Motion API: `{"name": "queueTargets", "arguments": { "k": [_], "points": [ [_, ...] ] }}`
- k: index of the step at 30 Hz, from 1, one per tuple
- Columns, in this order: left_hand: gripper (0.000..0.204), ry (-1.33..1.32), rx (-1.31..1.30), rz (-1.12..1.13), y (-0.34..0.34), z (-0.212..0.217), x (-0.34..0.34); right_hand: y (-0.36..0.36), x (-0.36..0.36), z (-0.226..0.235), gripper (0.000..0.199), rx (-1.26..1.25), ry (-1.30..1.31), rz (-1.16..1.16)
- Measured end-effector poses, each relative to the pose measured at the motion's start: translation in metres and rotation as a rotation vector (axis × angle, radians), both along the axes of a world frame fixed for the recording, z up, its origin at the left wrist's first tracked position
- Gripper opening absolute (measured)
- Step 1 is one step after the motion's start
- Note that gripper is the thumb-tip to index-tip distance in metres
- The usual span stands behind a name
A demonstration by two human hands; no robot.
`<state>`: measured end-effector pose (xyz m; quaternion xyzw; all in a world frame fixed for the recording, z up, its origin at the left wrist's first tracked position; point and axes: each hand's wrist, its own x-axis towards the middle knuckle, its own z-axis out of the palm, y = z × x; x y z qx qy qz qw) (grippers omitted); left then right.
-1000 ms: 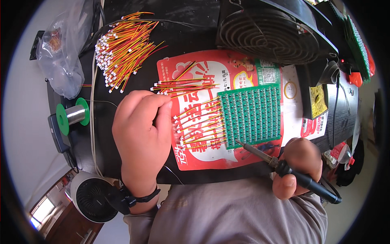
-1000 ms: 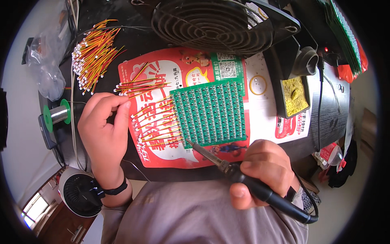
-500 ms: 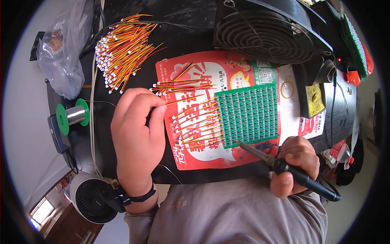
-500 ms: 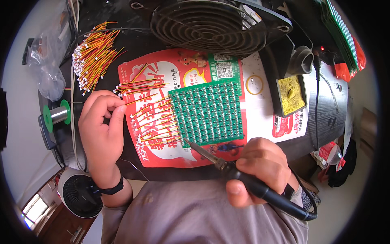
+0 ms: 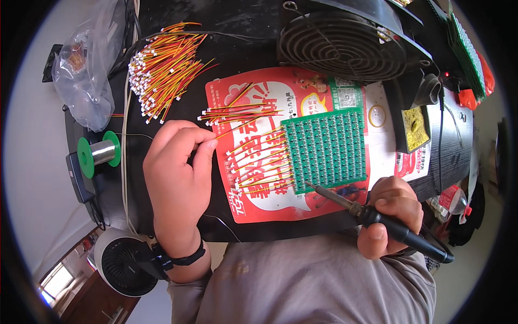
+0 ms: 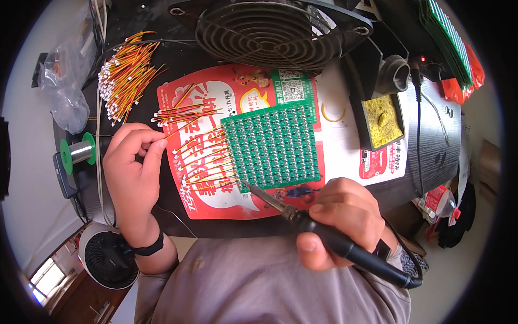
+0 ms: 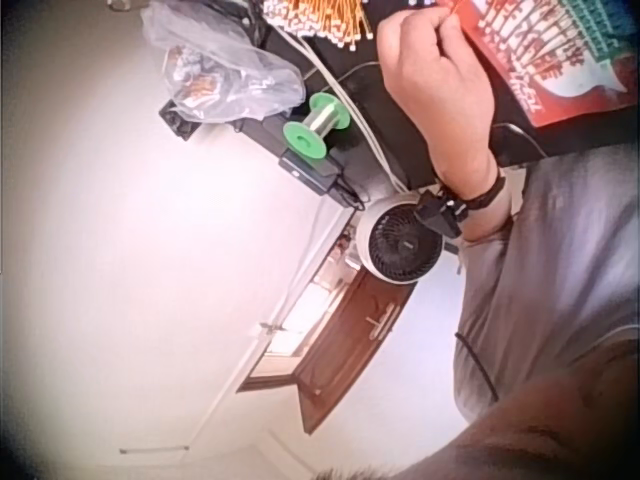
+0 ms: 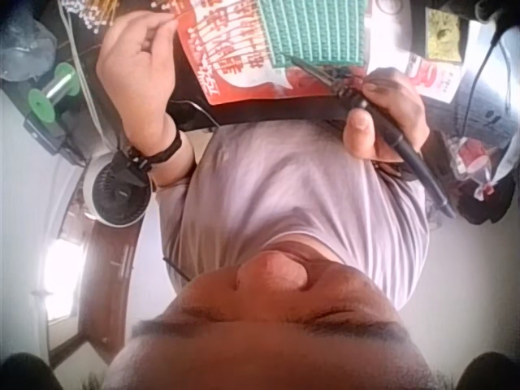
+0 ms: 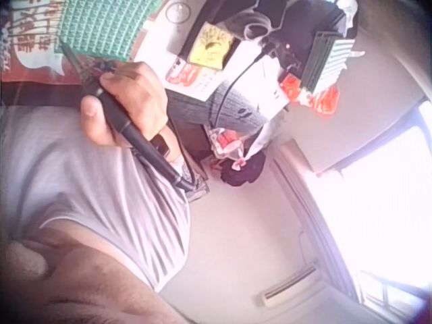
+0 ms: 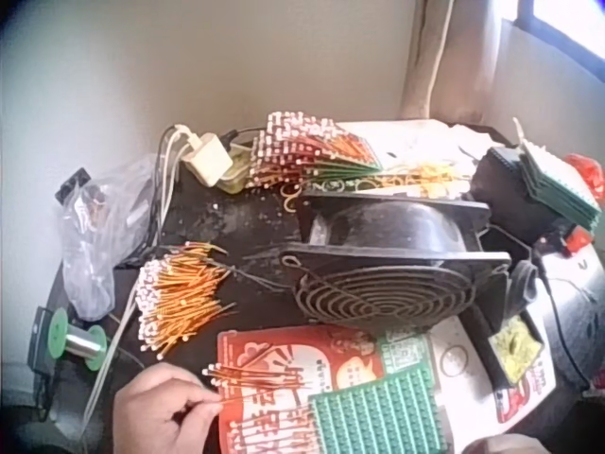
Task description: Soldering colored wires onto a green printed circuit board (PCB).
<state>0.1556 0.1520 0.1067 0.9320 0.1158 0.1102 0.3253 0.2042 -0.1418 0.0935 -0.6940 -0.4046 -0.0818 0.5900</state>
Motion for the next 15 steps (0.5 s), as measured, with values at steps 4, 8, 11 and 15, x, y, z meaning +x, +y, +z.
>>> {"name": "queueTargets", "arguments": {
  "k": [4, 8, 11, 15],
  "points": [
    [0.010, 0.039, 0.011, -0.036, 0.0023, 0.0005, 0.0002, 0.0003, 0.0007, -0.0018, 0.034, 0.009, -0.005, -0.007],
    [0.013, -0.020, 0.087, -0.087, 0.0079, -0.0020, -0.0062, 0.0009, 0.0004, 0.0006, 0.034, 0.010, -0.007, -0.010],
    [0.017, 0.011, 0.058, -0.067, 0.0046, 0.0034, -0.0043, 0.0009, -0.0004, 0.0002, 0.035, 0.007, -0.001, -0.010],
    [0.021, 0.032, 0.011, -0.098, 0.0054, 0.0025, -0.0046, 0.0004, -0.0014, 0.0001, 0.035, 0.003, 0.008, -0.005]
  ]
}}
